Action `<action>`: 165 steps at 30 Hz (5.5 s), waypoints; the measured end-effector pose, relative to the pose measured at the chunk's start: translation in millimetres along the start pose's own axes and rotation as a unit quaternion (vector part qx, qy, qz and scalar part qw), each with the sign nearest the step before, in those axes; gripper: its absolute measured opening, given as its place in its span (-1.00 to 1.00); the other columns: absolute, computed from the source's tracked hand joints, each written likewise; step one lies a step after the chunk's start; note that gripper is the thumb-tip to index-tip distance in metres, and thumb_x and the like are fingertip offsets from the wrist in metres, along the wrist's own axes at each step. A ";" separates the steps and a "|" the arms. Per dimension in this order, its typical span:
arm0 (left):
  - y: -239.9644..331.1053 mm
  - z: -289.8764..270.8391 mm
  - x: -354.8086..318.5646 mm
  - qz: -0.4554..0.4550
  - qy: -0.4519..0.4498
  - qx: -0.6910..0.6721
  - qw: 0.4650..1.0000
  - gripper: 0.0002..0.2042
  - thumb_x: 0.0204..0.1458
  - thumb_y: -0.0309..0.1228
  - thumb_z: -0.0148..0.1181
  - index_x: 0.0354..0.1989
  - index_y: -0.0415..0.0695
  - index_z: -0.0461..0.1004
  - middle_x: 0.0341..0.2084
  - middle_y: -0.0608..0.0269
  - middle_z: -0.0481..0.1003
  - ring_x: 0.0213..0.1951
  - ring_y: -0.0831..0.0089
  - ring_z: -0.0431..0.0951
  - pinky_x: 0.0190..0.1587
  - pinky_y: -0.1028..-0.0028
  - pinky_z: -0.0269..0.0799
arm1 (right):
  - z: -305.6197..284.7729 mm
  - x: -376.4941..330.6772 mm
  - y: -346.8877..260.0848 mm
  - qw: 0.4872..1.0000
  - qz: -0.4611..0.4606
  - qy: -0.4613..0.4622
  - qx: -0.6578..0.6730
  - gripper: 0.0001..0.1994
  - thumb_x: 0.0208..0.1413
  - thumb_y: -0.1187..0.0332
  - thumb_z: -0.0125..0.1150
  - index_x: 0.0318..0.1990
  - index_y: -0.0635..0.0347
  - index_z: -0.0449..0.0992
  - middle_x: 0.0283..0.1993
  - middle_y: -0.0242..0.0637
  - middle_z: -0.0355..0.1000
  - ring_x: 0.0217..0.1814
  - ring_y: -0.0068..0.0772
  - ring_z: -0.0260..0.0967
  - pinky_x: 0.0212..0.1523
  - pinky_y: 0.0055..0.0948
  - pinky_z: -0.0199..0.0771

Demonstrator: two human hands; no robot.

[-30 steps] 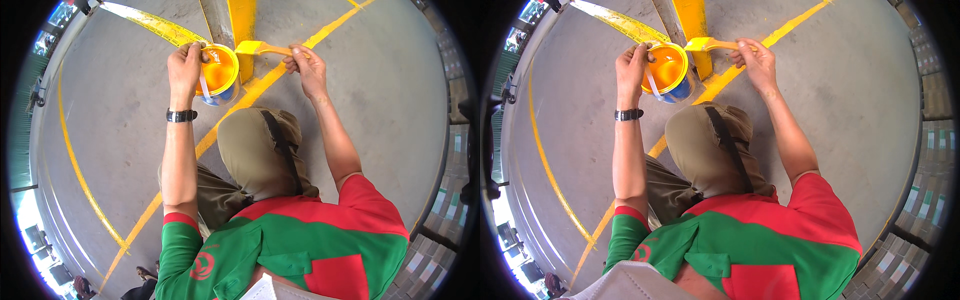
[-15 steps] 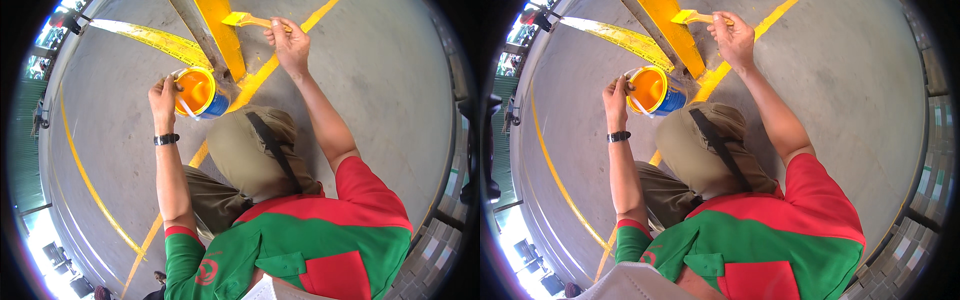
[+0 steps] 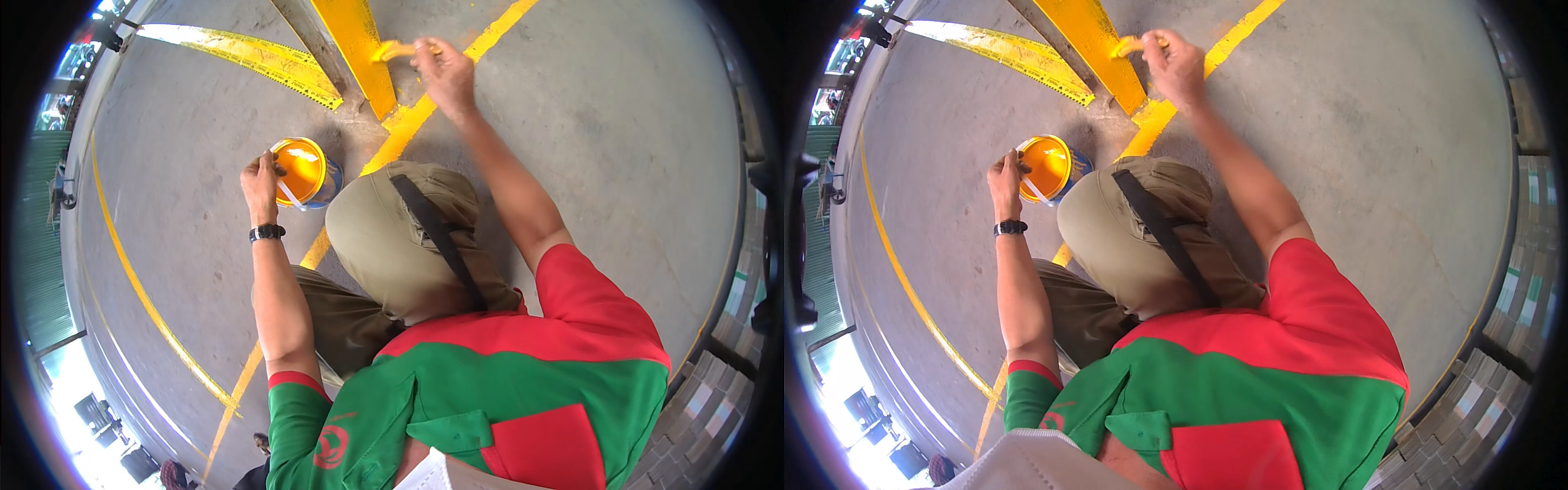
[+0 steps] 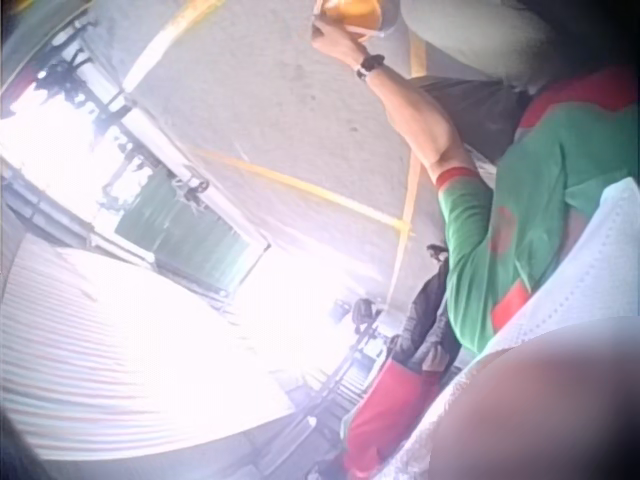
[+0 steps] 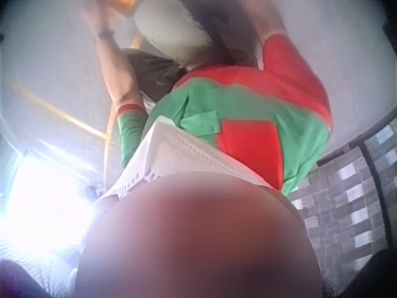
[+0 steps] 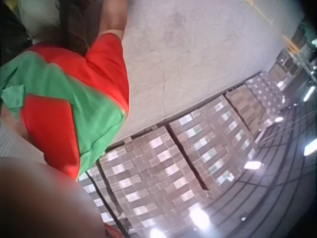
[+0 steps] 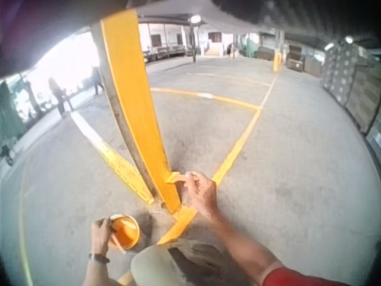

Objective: The person paints a vertical metal pole and the floor lines around its base with yellow paint using a brush and a small paint can. They repeatedly dip the brush into the can and apply paint to the pole and the ground.

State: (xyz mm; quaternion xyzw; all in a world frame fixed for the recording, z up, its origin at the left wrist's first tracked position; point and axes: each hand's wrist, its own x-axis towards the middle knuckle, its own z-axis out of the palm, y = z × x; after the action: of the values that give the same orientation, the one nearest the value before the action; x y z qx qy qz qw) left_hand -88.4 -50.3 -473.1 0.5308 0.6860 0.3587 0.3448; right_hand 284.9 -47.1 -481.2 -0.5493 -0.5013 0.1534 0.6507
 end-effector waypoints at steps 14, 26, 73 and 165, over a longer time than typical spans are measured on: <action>-8.3 -10.4 8.6 -0.046 0.016 0.041 0.998 -0.56 0.18 -0.11 0.30 -0.15 -0.37 0.66 -0.51 0.21 0.60 -0.43 0.48 0.57 -0.31 0.47 0.41 | 11.0 -5.7 13.8 0.999 0.009 -0.009 -0.046 -0.75 0.27 0.24 0.27 -0.17 0.29 0.64 -0.49 -0.13 0.58 -0.54 -0.38 0.53 -0.47 -0.36 0.49; -9.3 -13.3 9.3 -0.039 0.003 0.052 0.998 -0.61 0.17 -0.13 0.30 -0.25 -0.32 0.68 -0.55 0.23 0.58 -0.45 0.50 0.54 -0.33 0.48 0.40 | 25.7 -16.5 32.2 0.988 0.050 -0.054 -0.134 -0.77 0.28 0.25 0.25 -0.22 0.26 0.64 -0.57 -0.20 0.52 -0.60 -0.35 0.47 -0.50 -0.35 0.44; -9.9 -10.7 9.6 -0.022 0.031 0.040 0.998 -0.63 0.14 -0.21 0.31 -0.32 -0.39 0.64 -0.59 0.18 0.57 -0.52 0.45 0.58 -0.33 0.45 0.47 | -22.7 83.9 -140.2 0.958 -0.150 0.137 0.202 -0.73 0.39 0.30 0.18 -0.01 0.37 0.57 -0.35 -0.25 0.62 -0.40 -0.62 0.51 -0.34 -0.62 0.54; -26.2 -15.8 33.4 -0.025 0.067 0.024 0.997 -0.62 0.00 -0.19 0.29 -0.30 -0.35 0.65 -0.26 -0.36 0.59 -0.14 -0.20 0.63 -0.06 0.03 0.56 | 128.6 -35.3 32.0 0.735 -0.233 -0.515 -0.374 -0.73 0.33 0.17 0.10 -0.14 0.20 0.56 -0.30 0.15 0.57 -0.16 0.28 0.53 -0.12 0.12 0.52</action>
State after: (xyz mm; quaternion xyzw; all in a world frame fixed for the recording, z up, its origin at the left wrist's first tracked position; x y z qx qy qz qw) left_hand -121.1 -24.4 -490.7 0.4960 0.7295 0.3682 0.2938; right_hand 174.7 9.8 -539.7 -0.4514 -0.8891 0.0572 0.0503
